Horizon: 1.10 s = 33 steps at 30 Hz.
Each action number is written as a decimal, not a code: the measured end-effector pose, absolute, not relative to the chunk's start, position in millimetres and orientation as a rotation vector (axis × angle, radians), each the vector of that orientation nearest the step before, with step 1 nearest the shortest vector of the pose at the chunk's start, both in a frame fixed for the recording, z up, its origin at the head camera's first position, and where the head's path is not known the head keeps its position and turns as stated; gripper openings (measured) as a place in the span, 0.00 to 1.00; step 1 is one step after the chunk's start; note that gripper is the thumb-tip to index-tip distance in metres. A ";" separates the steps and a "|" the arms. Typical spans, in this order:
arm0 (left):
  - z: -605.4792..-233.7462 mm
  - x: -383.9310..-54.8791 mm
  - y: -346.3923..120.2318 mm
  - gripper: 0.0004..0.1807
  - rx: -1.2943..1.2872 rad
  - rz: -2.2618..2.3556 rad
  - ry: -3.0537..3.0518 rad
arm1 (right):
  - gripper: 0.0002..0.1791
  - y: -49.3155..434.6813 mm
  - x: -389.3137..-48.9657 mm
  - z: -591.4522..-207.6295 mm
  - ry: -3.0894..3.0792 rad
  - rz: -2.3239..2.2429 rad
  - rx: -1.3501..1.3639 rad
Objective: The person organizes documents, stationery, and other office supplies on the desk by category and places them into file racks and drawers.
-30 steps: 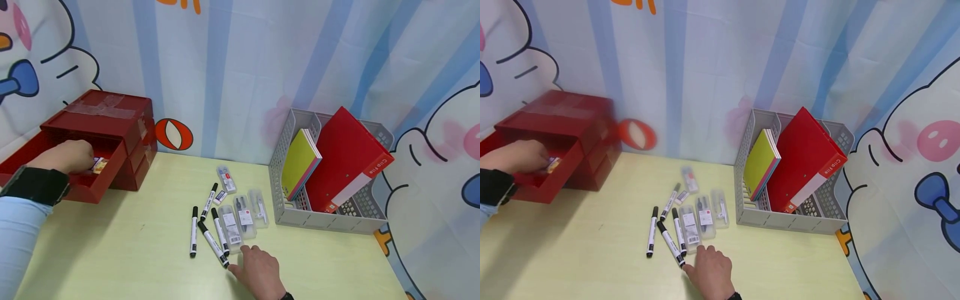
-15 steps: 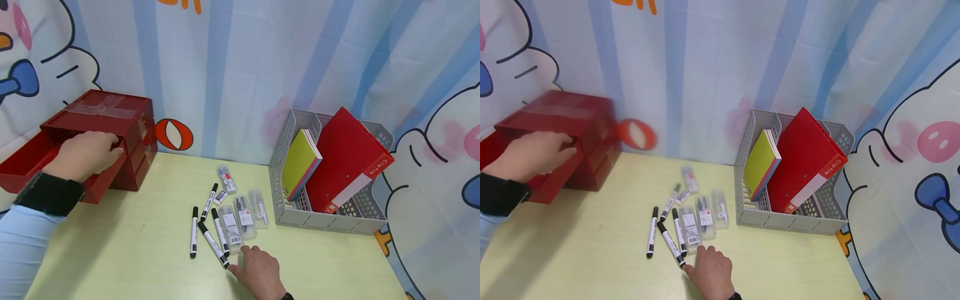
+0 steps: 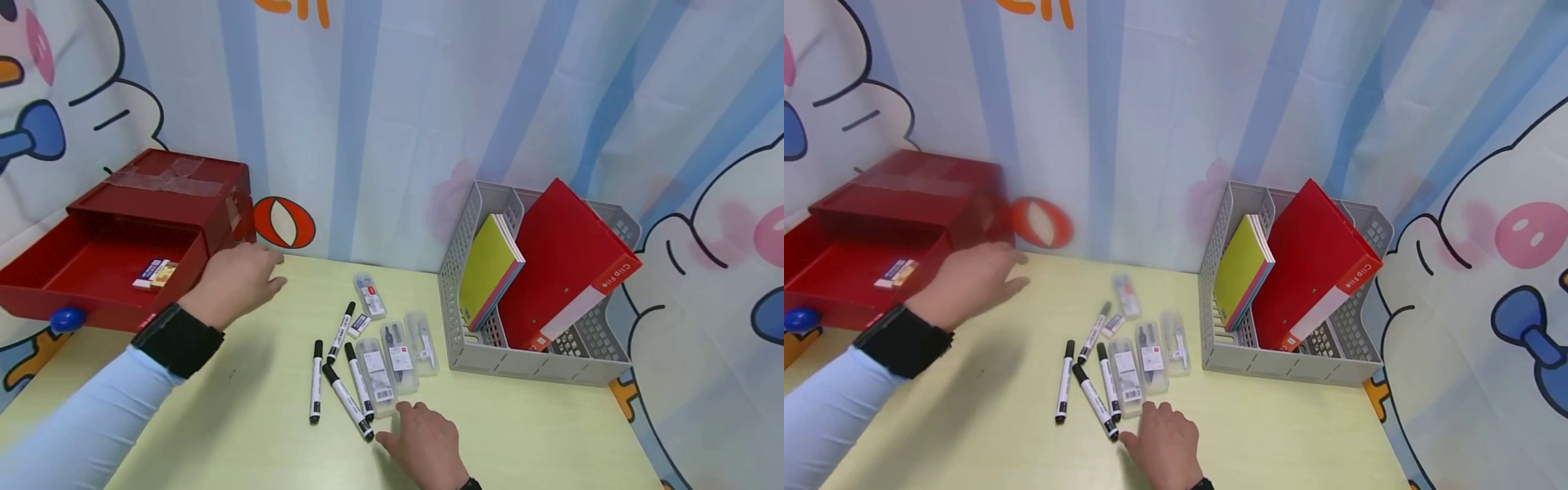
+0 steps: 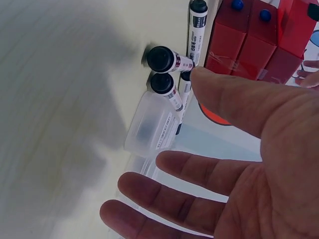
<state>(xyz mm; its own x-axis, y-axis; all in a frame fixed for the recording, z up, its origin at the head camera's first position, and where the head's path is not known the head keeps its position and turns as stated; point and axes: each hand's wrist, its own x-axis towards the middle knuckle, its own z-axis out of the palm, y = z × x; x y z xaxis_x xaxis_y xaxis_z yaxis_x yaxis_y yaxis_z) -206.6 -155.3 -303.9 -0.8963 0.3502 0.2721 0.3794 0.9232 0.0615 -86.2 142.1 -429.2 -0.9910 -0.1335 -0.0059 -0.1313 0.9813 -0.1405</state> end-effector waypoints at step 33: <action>-458.5 -257.2 -28.8 0.23 -0.441 -0.120 -2.993 | 0.28 152.9 -92.4 -427.3 3.069 -0.200 -0.142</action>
